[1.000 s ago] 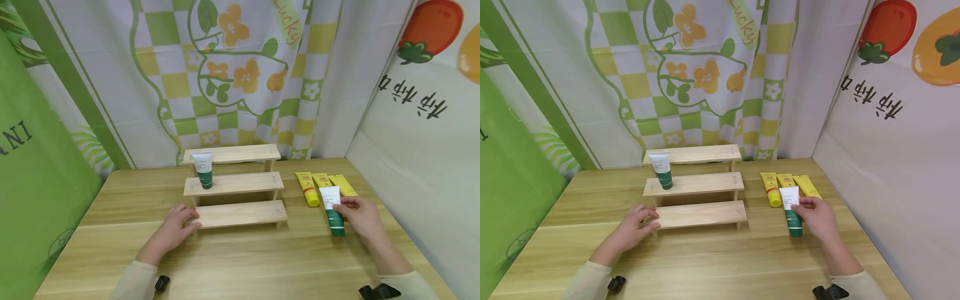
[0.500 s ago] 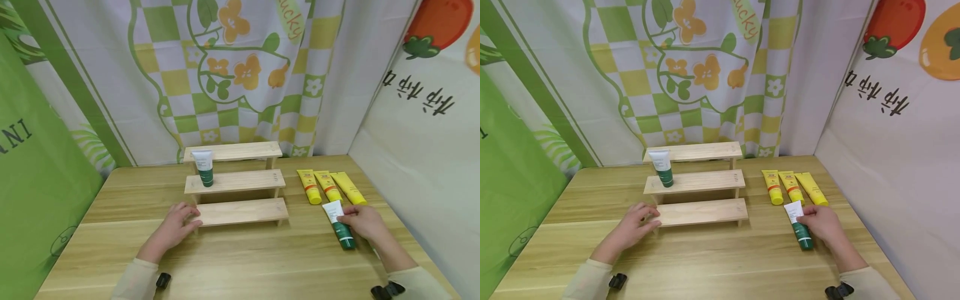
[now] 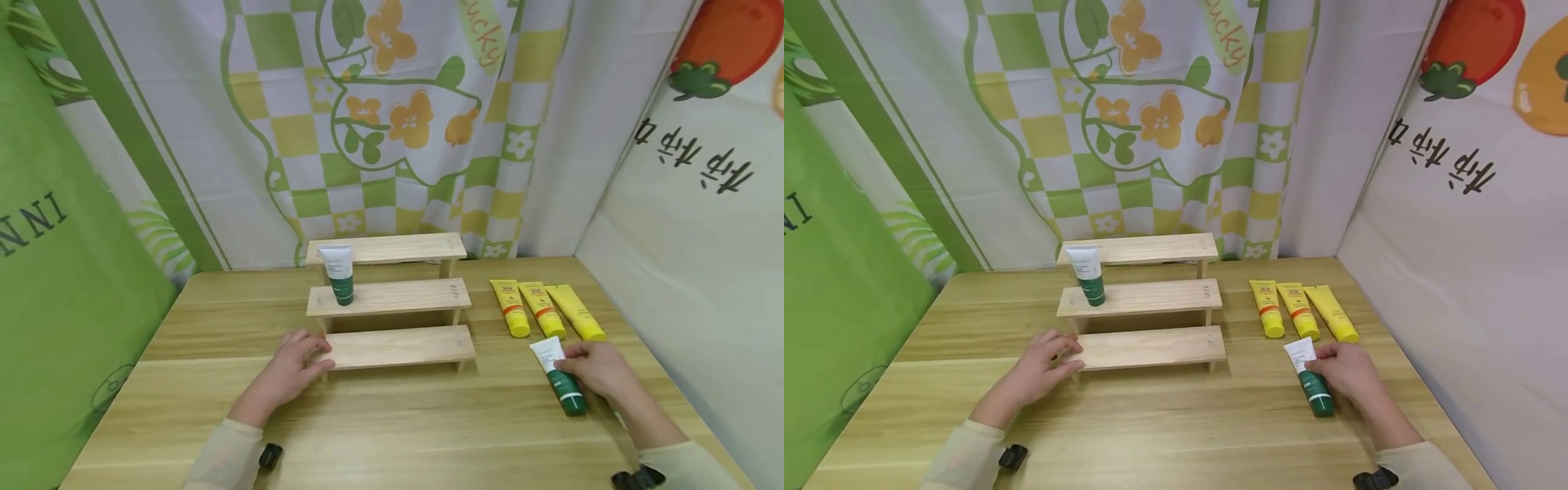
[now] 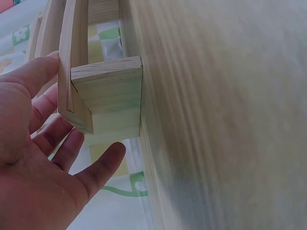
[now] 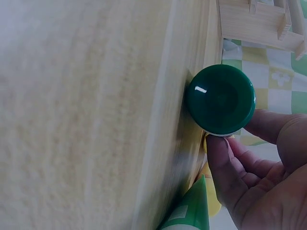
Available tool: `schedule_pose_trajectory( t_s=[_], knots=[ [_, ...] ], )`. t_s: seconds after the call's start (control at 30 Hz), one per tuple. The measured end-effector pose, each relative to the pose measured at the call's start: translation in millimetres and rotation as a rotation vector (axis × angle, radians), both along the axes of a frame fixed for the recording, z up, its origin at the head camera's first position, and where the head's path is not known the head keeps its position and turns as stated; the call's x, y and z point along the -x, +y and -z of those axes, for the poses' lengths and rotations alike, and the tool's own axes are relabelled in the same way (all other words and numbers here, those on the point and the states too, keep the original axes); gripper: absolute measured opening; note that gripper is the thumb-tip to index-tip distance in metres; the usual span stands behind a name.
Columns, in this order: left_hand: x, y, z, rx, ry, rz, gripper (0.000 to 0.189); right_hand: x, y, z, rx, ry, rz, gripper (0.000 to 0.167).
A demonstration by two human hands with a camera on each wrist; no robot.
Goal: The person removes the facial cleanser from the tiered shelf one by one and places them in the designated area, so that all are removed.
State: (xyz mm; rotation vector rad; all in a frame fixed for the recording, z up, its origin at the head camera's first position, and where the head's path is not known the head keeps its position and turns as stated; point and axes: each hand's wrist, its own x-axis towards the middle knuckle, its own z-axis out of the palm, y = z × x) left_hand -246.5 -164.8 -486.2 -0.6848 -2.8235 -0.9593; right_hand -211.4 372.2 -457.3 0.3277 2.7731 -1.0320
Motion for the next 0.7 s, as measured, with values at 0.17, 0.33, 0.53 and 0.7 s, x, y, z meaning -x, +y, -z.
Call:
schedule_pose_trajectory(
  t_s=[0.17,0.33,0.53,0.7],
  knots=[
    [0.8,-2.2,0.9,-0.006,-0.01,-0.002,0.022,-0.1,-1.6,-6.0,-0.083,0.013,-0.039,0.054],
    [2.7,-0.4,-0.7,0.004,-0.014,0.016,0.019,-7.6,-9.0,-14.0,-0.106,0.069,-0.057,0.058],
    [2.8,1.9,-3.2,0.026,-0.022,0.017,0.017,-12.4,-55.8,-40.4,0.009,0.17,-0.087,0.06],
    [-0.2,-4.5,-2.7,0.013,-0.018,-0.006,0.018,5.9,-120.1,-56.9,0.171,0.276,-0.127,0.047]
  ],
)
